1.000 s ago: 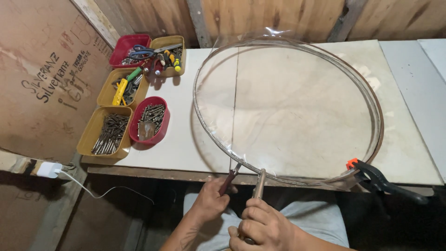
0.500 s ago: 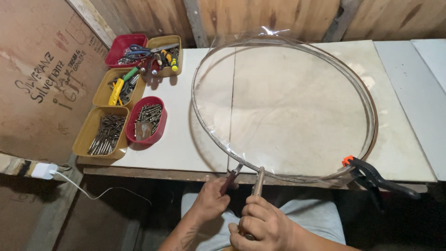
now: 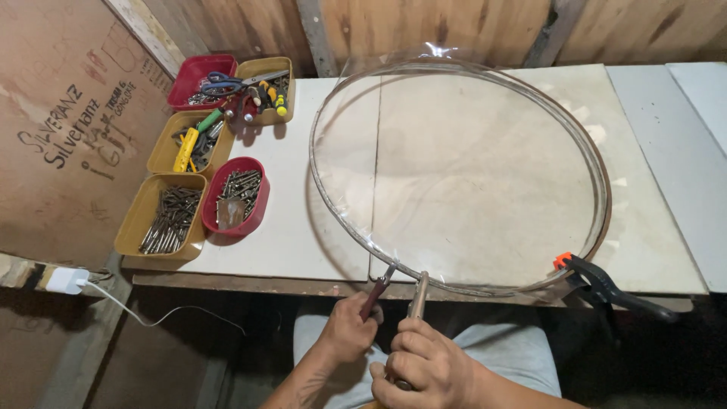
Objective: Assembling a clear plastic membrane onto a metal hoop using a clamp and pliers
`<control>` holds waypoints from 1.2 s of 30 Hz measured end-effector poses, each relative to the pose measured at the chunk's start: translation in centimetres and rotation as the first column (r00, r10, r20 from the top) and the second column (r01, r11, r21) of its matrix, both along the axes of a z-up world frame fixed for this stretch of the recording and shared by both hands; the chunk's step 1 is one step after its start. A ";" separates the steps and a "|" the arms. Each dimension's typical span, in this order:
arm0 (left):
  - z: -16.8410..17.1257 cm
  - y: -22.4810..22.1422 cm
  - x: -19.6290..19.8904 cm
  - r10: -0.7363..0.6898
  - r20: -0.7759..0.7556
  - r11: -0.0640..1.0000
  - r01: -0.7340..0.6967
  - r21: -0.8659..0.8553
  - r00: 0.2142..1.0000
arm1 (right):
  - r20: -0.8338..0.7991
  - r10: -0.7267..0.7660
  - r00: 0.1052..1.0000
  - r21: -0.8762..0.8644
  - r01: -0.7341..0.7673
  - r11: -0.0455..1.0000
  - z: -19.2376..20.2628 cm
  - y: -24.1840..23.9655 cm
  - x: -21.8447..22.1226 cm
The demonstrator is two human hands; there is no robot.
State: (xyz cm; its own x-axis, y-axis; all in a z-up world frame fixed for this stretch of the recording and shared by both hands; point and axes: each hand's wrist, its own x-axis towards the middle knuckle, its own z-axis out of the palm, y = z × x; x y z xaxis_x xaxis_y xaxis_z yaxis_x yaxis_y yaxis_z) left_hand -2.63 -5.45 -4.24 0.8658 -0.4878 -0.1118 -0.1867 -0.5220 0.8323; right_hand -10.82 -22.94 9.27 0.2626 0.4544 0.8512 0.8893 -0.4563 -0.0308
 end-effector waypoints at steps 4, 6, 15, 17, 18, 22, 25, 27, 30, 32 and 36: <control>2.0 -0.4 -0.5 -0.032 -0.039 0.999 0.031 -0.037 0.999 | 0.006 -0.045 0.999 -0.027 0.045 0.999 -0.6 -0.2 -0.3; 2.0 -0.6 -0.9 -0.082 -0.023 0.993 0.079 -0.091 0.996 | -0.016 -0.031 0.999 -0.014 0.031 0.999 -0.3 -0.1 -0.2; -0.2 -1.2 -1.1 -0.050 -0.024 0.999 0.050 0.010 0.998 | -0.009 -0.001 1.000 0.037 0.001 0.999 0.0 0.1 0.2; -0.6 -1.1 -1.2 -0.061 0.003 0.998 0.062 -0.028 0.998 | -0.007 -0.001 1.000 0.027 0.001 1.000 -0.3 0.0 0.2; -0.7 -1.1 -1.1 -0.073 0.031 0.995 0.075 -0.065 0.997 | -0.005 -0.003 1.000 0.016 0.003 1.000 -0.3 -0.1 0.2; 0.0 -1.4 -0.9 -0.068 0.098 0.996 0.073 -0.050 0.993 | -0.013 0.012 1.000 0.016 -0.012 1.000 -0.2 -0.2 0.3; 2.5 -1.0 -0.7 0.030 -0.175 0.999 -0.024 0.032 0.984 | 0.009 0.003 1.000 -0.002 -0.003 1.000 -0.5 -0.3 0.4; 3.2 -0.3 -0.2 -0.010 -0.254 0.979 0.061 0.194 0.967 | -0.011 0.057 0.998 -0.034 -0.057 0.998 -1.2 -0.5 0.4; 7.5 -0.1 -0.2 0.050 -0.464 0.966 0.075 0.248 0.884 | 0.008 0.020 1.000 -0.059 -0.020 0.998 -3.1 -0.2 0.2; 3.7 1.5 0.3 0.063 -0.453 0.972 0.049 0.230 0.890 | -0.010 0.038 0.999 -0.077 -0.039 0.996 -4.3 -0.3 0.3; 1.6 3.3 0.7 0.142 -0.478 0.977 -0.046 0.207 0.867 | -0.038 0.046 0.998 -0.120 -0.050 0.991 -5.8 -0.3 0.3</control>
State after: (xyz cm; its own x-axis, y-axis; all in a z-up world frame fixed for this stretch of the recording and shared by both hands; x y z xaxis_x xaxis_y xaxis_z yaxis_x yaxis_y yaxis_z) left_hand -1.88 -2.18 -2.65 0.7172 -0.3362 -0.6104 0.2752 -0.6680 0.6914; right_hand -10.55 -23.25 3.50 0.2664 0.5663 0.7799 0.9097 -0.4152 -0.0093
